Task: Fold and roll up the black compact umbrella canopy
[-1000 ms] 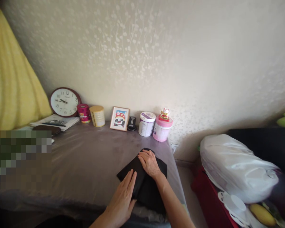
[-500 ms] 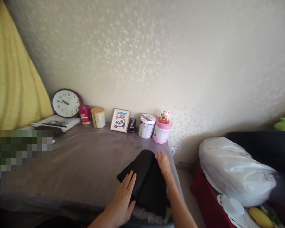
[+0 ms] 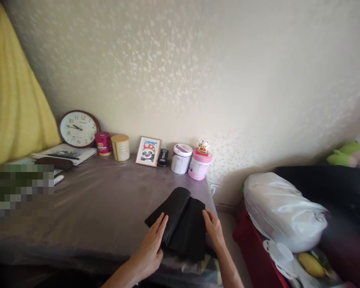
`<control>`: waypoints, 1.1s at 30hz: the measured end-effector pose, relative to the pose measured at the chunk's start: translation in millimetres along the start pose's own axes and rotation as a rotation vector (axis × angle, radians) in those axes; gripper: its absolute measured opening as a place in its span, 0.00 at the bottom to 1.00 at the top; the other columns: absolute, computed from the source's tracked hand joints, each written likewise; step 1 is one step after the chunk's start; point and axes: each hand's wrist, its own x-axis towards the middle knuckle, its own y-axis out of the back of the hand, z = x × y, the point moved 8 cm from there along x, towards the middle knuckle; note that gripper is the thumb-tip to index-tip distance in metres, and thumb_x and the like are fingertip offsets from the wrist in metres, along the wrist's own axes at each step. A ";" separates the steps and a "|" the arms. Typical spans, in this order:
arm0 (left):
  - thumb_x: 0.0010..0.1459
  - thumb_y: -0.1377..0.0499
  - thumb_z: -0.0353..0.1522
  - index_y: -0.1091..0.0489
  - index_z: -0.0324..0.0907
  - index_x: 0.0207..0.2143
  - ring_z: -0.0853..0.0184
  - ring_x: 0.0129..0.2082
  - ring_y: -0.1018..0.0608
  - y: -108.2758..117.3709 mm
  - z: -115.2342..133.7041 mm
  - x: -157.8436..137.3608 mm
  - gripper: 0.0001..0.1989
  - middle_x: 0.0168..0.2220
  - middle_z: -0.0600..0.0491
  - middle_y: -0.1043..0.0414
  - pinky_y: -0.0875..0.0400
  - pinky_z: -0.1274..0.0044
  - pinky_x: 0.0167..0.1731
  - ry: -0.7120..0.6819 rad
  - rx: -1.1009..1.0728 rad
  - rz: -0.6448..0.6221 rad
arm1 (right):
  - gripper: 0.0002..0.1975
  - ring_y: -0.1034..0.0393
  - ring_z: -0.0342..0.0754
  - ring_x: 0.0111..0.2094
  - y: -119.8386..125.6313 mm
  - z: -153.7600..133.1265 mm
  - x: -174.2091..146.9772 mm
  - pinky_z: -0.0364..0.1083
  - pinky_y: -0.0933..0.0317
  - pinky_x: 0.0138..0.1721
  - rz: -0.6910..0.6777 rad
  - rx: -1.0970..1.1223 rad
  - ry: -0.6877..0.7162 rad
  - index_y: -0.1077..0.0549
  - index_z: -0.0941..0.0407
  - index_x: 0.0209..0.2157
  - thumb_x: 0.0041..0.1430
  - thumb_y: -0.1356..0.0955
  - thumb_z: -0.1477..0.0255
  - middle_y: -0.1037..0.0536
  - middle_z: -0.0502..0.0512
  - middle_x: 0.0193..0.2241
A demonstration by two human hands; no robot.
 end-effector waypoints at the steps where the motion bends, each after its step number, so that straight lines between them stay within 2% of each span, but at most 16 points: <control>1: 0.40 0.52 0.18 0.66 0.38 0.62 0.63 0.64 0.59 0.4 0.2 -1.1 0.46 0.66 0.49 0.72 0.56 0.71 0.62 0.006 -0.005 -0.006 | 0.25 0.32 0.47 0.24 2.1 -6.3 -2.3 0.43 0.41 0.21 0.028 -0.014 0.031 0.27 0.58 0.36 0.48 0.38 0.53 0.27 0.51 0.22; 4: 0.40 0.52 0.18 0.66 0.38 0.62 0.63 0.64 0.59 0.1 1.1 -4.5 0.46 0.65 0.49 0.73 0.56 0.71 0.62 0.022 -0.019 -0.039 | 0.24 0.32 0.48 0.25 10.3 -23.0 -8.1 0.45 0.40 0.27 0.126 -0.121 0.120 0.26 0.57 0.33 0.46 0.37 0.52 0.27 0.52 0.22; 7: 0.40 0.53 0.18 0.67 0.39 0.62 0.63 0.64 0.58 1.3 3.7 -7.1 0.46 0.65 0.49 0.73 0.54 0.69 0.61 0.007 -0.030 -0.032 | 0.23 0.32 0.49 0.24 9.9 -28.6 -11.0 0.46 0.41 0.28 0.131 -0.165 0.140 0.27 0.56 0.31 0.45 0.37 0.52 0.27 0.51 0.21; 11: 0.39 0.53 0.18 0.67 0.39 0.62 0.62 0.64 0.57 2.4 5.9 -9.5 0.46 0.65 0.47 0.72 0.52 0.67 0.61 -0.025 -0.011 0.005 | 0.19 0.32 0.49 0.25 -4.6 -33.3 -15.6 0.45 0.40 0.26 -0.019 -0.030 0.126 0.29 0.56 0.28 0.46 0.36 0.53 0.28 0.51 0.20; 15: 0.40 0.52 0.18 0.67 0.40 0.62 0.58 0.63 0.56 0.6 2.8 -10.4 0.46 0.65 0.44 0.72 0.49 0.65 0.59 -0.006 0.009 0.018 | 0.19 0.31 0.48 0.26 -19.9 -59.9 -24.5 0.44 0.39 0.25 -0.177 0.227 0.124 0.29 0.56 0.30 0.49 0.36 0.54 0.26 0.51 0.23; 19: 0.40 0.51 0.18 0.66 0.38 0.62 0.57 0.63 0.54 -0.5 1.2 -10.1 0.46 0.64 0.40 0.69 0.49 0.66 0.59 0.004 0.042 0.029 | 0.20 0.31 0.48 0.24 -34.0 -94.8 -24.3 0.43 0.39 0.23 -0.203 0.330 0.127 0.28 0.56 0.32 0.50 0.35 0.54 0.26 0.50 0.22; 22: 0.39 0.50 0.18 0.65 0.36 0.62 0.58 0.63 0.54 1.1 1.8 -9.4 0.47 0.64 0.39 0.68 0.49 0.68 0.60 0.018 0.072 0.019 | 0.19 0.30 0.49 0.26 -53.6 -109.0 -16.0 0.45 0.37 0.26 -0.217 0.404 0.142 0.28 0.56 0.35 0.49 0.34 0.55 0.24 0.52 0.24; 24: 0.39 0.50 0.18 0.64 0.34 0.62 0.58 0.63 0.54 3.2 2.2 -8.9 0.46 0.64 0.38 0.67 0.50 0.69 0.60 0.033 0.095 0.000 | 0.19 0.29 0.50 0.26 -68.8 -108.9 -8.4 0.46 0.35 0.27 -0.215 0.405 0.148 0.29 0.56 0.37 0.49 0.34 0.56 0.24 0.52 0.24; 28: 0.38 0.48 0.19 0.59 0.28 0.61 0.58 0.63 0.55 6.0 3.8 -7.2 0.44 0.64 0.36 0.65 0.53 0.71 0.61 0.017 0.125 -0.032 | 0.20 0.30 0.49 0.24 -93.2 -95.6 4.9 0.45 0.36 0.21 -0.177 0.277 0.126 0.32 0.57 0.40 0.50 0.35 0.59 0.26 0.52 0.23; 33: 0.39 0.49 0.22 0.52 0.29 0.59 0.59 0.62 0.49 3.4 -5.6 -6.0 0.40 0.64 0.39 0.58 0.51 0.71 0.61 0.060 0.131 -0.013 | 0.16 0.28 0.48 0.25 -111.4 -87.6 9.8 0.43 0.35 0.19 -0.221 0.160 0.085 0.34 0.57 0.41 0.52 0.36 0.63 0.26 0.52 0.24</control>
